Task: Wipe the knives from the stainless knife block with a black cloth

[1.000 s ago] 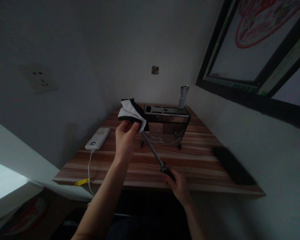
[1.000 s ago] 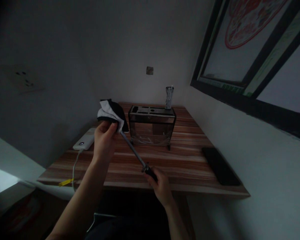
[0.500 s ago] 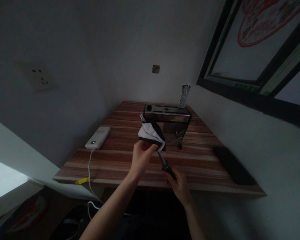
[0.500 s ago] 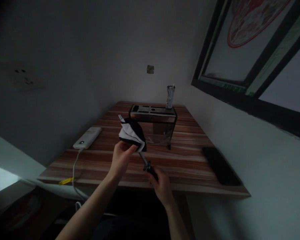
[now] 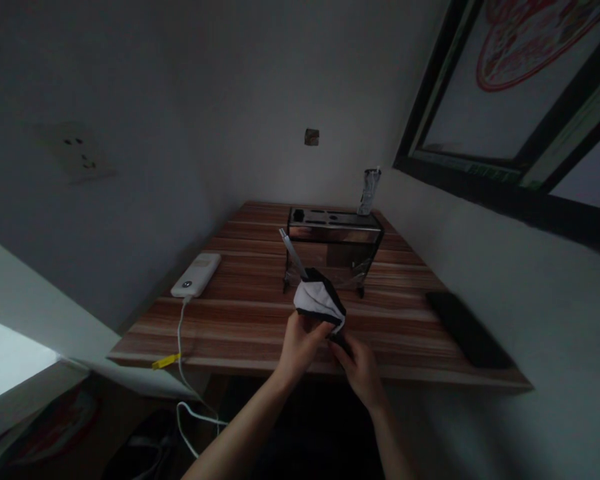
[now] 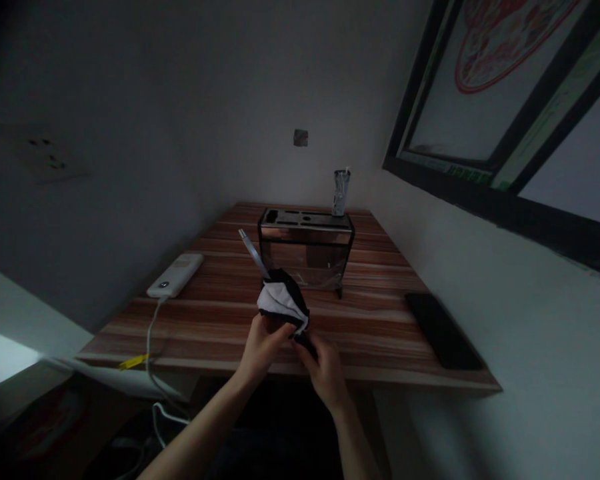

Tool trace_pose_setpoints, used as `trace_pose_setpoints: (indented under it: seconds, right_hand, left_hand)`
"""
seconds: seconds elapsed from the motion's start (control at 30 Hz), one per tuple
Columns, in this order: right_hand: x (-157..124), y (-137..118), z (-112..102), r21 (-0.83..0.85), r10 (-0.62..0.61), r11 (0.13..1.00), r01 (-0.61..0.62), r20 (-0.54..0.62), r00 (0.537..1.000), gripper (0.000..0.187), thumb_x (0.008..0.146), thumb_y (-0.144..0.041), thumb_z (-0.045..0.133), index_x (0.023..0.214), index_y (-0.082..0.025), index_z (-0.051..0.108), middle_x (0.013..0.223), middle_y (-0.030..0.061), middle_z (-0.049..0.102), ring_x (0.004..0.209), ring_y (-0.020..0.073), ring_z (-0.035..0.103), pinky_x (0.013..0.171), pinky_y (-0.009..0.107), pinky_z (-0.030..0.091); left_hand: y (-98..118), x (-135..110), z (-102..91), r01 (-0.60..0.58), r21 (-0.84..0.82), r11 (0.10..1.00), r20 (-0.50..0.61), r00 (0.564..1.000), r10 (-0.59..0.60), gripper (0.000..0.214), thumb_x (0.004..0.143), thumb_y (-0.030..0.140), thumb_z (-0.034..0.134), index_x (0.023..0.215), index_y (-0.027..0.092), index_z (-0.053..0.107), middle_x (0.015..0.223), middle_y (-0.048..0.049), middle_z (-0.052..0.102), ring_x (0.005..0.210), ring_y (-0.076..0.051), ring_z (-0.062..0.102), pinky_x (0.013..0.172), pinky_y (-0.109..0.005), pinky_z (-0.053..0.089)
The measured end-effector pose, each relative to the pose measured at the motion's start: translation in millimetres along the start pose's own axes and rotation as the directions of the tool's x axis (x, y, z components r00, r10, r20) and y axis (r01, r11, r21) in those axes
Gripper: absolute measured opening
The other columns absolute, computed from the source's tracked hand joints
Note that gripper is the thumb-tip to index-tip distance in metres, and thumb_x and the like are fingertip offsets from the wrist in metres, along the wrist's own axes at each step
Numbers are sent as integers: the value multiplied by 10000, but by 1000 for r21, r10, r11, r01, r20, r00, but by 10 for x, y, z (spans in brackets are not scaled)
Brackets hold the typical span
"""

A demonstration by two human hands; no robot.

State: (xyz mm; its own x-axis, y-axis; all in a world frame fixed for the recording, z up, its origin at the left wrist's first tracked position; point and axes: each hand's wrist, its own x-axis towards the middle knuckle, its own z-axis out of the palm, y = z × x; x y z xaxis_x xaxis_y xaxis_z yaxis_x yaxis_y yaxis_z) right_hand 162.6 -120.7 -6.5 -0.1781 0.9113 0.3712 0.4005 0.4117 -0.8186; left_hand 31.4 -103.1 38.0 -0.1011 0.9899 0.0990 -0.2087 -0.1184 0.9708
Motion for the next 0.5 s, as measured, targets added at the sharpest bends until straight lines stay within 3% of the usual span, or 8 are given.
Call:
trace_pose_setpoints:
  seconds: [0.13,0.3,0.5]
  right_hand:
    - [7,-23,-2,5,2,1000,-2,14,1000,262,863,-367,478,923,-169,638,793,56,668,752,192,621,666,252,466]
    - [2,-26,7,-8,6,1000,-6,16,1000,273,864,-376,472,912,-165,638,703,43,652,680,182,616,619,243,471]
    - [7,-41,19,8,1,1000,-1,15,1000,244,852,-364,496,907,-177,643,822,62,679,777,203,633,691,266,484]
  left_hand:
    - [-35,-23,-15,-49,56,997,-44,998,52,198,601,209,669,780,129,643,760,-49,688,732,-180,623,675,-246,471]
    - [-51,-40,-15,-79,86,993,-67,994,85,171,601,215,664,755,143,650,755,-43,688,748,-188,627,672,-249,472]
    - [-58,-40,-52,-49,58,997,-121,991,55,159,576,205,677,717,137,653,701,-29,683,689,-171,620,638,-239,468]
